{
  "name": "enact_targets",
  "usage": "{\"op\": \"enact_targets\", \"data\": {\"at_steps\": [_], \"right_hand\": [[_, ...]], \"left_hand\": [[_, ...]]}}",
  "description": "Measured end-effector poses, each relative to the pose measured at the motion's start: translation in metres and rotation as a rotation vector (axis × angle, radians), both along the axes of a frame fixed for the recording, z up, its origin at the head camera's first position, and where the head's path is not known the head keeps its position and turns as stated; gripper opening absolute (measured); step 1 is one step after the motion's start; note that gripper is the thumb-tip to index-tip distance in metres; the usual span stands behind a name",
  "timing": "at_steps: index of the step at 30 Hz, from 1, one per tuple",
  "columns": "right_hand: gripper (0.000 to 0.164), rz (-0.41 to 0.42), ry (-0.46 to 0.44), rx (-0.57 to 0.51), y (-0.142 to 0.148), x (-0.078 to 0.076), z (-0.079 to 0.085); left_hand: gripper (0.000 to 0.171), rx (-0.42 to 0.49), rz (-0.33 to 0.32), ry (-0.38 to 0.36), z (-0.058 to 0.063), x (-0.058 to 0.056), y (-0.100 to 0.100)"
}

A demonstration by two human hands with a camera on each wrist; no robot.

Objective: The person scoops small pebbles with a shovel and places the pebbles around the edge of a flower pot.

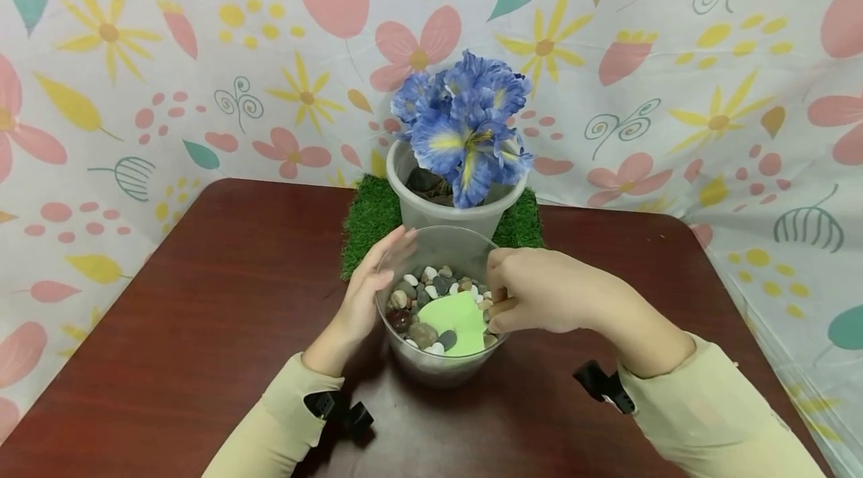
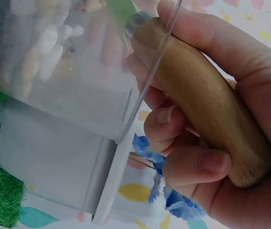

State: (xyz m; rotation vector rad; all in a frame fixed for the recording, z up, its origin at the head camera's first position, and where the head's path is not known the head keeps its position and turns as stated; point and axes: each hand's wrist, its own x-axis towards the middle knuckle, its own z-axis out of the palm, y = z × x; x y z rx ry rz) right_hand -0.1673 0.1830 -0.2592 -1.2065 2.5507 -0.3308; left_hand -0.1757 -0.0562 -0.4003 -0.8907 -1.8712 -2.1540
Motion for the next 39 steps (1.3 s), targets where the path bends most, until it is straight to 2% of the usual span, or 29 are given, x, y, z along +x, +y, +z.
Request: {"op": "enact_targets", "data": {"at_steps": [9, 19, 28, 39], "right_hand": [[0.019, -0.01, -0.043, 0.0, 0.001, 0.0, -0.001], [0.018, -0.007, -0.02, -0.026, 0.0, 0.0, -0.006], [0.014, 0.005, -0.097, -0.192, 0.012, -0.001, -0.008], [0.011, -0.009, -0.114, -0.249, 0.016, -0.002, -0.018]], "left_hand": [[0.059, -0.009, 0.009, 0.006, -0.002, -0.002, 0.001], [0.058, -0.007, 0.013, 0.008, -0.004, -0.001, -0.001], [0.058, -0.009, 0.013, 0.011, -0.002, -0.001, 0.001], [0.059, -0.012, 0.017, 0.011, -0.004, -0.002, 0.001]]}}
